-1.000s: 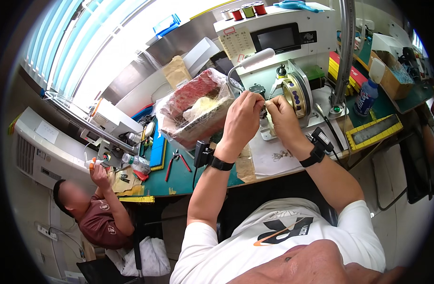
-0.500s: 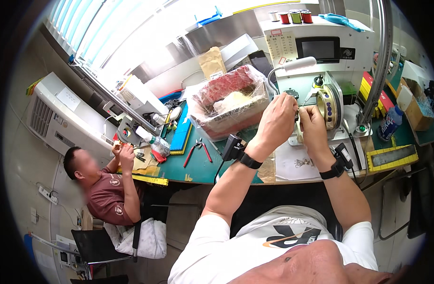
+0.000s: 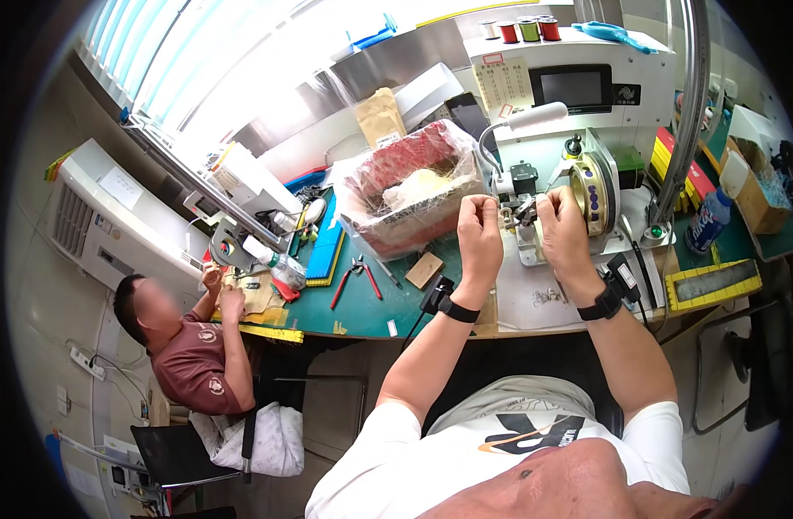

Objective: The technician is assembling small components using a specialized rotating fixture, tweezers, and adhesive.

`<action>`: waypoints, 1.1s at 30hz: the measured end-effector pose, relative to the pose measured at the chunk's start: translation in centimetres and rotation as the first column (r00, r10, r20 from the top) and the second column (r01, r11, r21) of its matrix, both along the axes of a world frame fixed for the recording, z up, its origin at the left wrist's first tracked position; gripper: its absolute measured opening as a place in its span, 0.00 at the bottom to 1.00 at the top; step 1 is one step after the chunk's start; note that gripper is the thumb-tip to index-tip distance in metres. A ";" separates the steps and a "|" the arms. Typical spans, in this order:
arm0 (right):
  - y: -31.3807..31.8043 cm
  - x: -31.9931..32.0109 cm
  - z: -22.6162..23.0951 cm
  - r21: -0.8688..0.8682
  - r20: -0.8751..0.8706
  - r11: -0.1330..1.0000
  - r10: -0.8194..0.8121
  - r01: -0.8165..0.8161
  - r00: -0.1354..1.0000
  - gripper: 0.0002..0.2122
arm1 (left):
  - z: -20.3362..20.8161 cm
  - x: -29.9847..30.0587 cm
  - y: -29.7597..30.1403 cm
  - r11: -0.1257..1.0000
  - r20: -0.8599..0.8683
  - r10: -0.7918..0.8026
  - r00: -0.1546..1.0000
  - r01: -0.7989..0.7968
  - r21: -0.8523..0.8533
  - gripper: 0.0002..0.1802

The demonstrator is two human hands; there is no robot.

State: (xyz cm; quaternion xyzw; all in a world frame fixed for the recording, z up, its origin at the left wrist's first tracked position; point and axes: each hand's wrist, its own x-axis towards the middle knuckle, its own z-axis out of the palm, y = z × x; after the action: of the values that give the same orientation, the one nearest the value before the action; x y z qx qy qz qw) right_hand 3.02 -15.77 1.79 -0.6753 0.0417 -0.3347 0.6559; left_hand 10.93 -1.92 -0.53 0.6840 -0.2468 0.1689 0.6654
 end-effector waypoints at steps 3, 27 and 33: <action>0.3 0.0 0.1 0.013 0.001 1.000 0.007 -0.007 1.000 0.09 | -2.4 -0.5 0.1 0.968 -0.212 -0.251 0.945 0.249 -0.035 0.09; 0.0 -0.2 1.1 -0.069 -0.066 0.997 -0.024 0.020 0.998 0.09 | -0.6 -0.7 1.2 0.824 -0.439 -0.567 0.697 0.474 -0.311 0.18; -0.2 -0.4 1.2 -0.058 -0.078 0.998 -0.010 0.006 0.997 0.09 | -0.9 -0.4 1.0 0.817 -0.451 -0.576 0.681 0.491 -0.302 0.16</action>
State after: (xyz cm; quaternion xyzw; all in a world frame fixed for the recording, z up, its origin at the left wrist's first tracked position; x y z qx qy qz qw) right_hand 2.63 -15.97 2.98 -0.7063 0.0603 -0.3117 0.6327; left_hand 10.50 -0.91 -1.48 0.5465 -0.2310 -0.2068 0.7779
